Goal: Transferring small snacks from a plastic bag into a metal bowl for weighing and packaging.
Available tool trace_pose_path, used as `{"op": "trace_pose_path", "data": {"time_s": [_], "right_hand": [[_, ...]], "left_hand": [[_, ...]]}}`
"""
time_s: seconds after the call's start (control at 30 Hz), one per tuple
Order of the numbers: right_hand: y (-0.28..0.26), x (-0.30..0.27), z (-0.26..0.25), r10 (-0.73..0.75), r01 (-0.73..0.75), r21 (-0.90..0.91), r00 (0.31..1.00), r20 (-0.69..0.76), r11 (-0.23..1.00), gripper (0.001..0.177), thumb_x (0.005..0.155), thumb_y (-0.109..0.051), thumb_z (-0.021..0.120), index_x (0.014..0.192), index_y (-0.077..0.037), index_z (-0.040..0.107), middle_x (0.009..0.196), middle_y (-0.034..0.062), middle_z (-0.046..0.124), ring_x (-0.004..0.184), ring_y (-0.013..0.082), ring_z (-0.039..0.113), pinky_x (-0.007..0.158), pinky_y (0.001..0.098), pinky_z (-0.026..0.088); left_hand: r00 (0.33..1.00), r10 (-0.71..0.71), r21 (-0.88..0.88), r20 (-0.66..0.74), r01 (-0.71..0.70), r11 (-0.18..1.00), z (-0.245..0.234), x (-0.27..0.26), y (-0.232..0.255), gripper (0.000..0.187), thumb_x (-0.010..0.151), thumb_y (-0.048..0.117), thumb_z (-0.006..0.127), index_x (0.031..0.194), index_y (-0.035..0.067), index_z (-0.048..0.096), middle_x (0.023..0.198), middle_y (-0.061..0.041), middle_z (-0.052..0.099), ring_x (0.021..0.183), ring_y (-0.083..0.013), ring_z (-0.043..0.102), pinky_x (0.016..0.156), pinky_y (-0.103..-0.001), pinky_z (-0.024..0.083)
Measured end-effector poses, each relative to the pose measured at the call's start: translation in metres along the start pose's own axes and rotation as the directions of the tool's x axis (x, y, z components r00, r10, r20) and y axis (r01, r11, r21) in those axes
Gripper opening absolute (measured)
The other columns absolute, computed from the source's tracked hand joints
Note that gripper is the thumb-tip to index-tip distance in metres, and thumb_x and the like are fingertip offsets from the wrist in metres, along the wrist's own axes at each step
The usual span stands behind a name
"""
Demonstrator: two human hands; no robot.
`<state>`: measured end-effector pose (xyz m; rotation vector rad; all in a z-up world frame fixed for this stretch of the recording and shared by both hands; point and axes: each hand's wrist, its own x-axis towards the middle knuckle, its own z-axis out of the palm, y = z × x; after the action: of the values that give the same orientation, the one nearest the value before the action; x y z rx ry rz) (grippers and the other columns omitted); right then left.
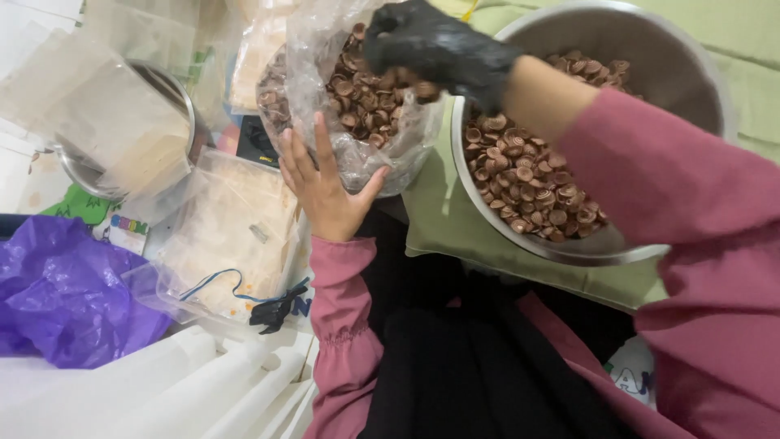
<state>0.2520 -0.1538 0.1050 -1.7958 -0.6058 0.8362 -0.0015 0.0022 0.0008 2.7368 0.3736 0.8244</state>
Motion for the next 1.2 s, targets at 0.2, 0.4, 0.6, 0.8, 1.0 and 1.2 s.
{"op": "trace_pose_path", "data": {"time_s": [0.2, 0.4, 0.6, 0.8, 1.0, 1.2], "right_hand": [[-0.040, -0.139, -0.003, -0.038, -0.008, -0.290, 0.987, -0.154, 0.957, 0.016, 0.098, -0.023, 0.076, 0.099, -0.010, 0.066, 0.076, 0.0017, 0.062, 0.061, 0.0116, 0.058, 0.050, 0.0246, 0.048], [0.040, -0.177, -0.027, -0.191, -0.021, -0.881, 0.973, -0.126, 0.473, 0.034, 0.099, -0.030, 0.063, 0.125, -0.007, 0.064, 0.102, 0.0207, 0.056, 0.076, 0.0314, 0.056, 0.043, 0.0363, 0.052], [0.046, -0.190, -0.025, -0.345, -0.016, -0.997, 0.938, -0.042, 0.079, 0.060, 0.105, -0.073, 0.040, 0.098, -0.015, 0.056, 0.097, 0.0126, 0.059, 0.084, 0.0336, 0.062, 0.056, 0.0483, 0.048], [-0.007, -0.138, 0.017, -0.498, 0.286, -0.870, 0.865, 0.055, 0.401, 0.050, 0.113, -0.048, 0.053, 0.083, -0.010, 0.068, 0.071, 0.0055, 0.062, 0.054, 0.0208, 0.058, 0.050, 0.0373, 0.048], [0.009, -0.007, 0.066, -0.713, 0.565, -0.805, 0.640, 0.287, 0.183, 0.036, 0.096, -0.034, 0.067, 0.114, -0.003, 0.062, 0.107, 0.0195, 0.065, 0.089, 0.0420, 0.064, 0.062, 0.0516, 0.051], [0.022, 0.042, 0.090, -0.325, 0.521, -0.749, 0.851, 0.413, 0.410, 0.018, 0.080, -0.017, 0.072, 0.088, -0.003, 0.063, 0.080, 0.0190, 0.059, 0.058, 0.0344, 0.060, 0.045, 0.0467, 0.046]], "left_hand": [[1.000, -0.009, -0.006, 0.029, 0.009, 1.000, 0.001, -0.001, -0.001, 0.117, 0.086, 0.083, 0.076, 0.169, 0.027, 0.014, 0.174, -0.013, 0.012, 0.163, -0.0359, 0.011, 0.132, -0.066, 0.020], [1.000, -0.018, -0.015, 0.013, 0.018, 1.000, 0.000, 0.001, 0.002, 0.119, 0.085, 0.081, 0.080, 0.168, 0.023, 0.018, 0.172, -0.015, 0.018, 0.161, -0.0388, 0.015, 0.129, -0.066, 0.023], [1.000, -0.013, -0.011, 0.012, 0.014, 1.000, 0.002, -0.001, -0.002, 0.119, 0.087, 0.082, 0.080, 0.169, 0.025, 0.015, 0.174, -0.011, 0.011, 0.163, -0.0387, 0.011, 0.131, -0.068, 0.021], [1.000, -0.003, 0.013, -0.016, 0.003, 1.000, 0.003, 0.000, 0.001, 0.117, 0.087, 0.081, 0.079, 0.168, 0.023, 0.018, 0.172, -0.014, 0.016, 0.162, -0.0380, 0.013, 0.131, -0.066, 0.023], [1.000, -0.001, 0.023, -0.006, 0.002, 1.000, 0.002, 0.000, -0.001, 0.117, 0.083, 0.079, 0.079, 0.167, 0.023, 0.018, 0.170, -0.018, 0.021, 0.160, -0.0390, 0.018, 0.128, -0.066, 0.023], [0.999, -0.031, -0.002, 0.011, 0.031, 1.000, 0.000, 0.001, 0.001, 0.114, 0.085, 0.079, 0.075, 0.167, 0.028, 0.016, 0.171, -0.014, 0.021, 0.161, -0.0368, 0.018, 0.127, -0.066, 0.023]]}}
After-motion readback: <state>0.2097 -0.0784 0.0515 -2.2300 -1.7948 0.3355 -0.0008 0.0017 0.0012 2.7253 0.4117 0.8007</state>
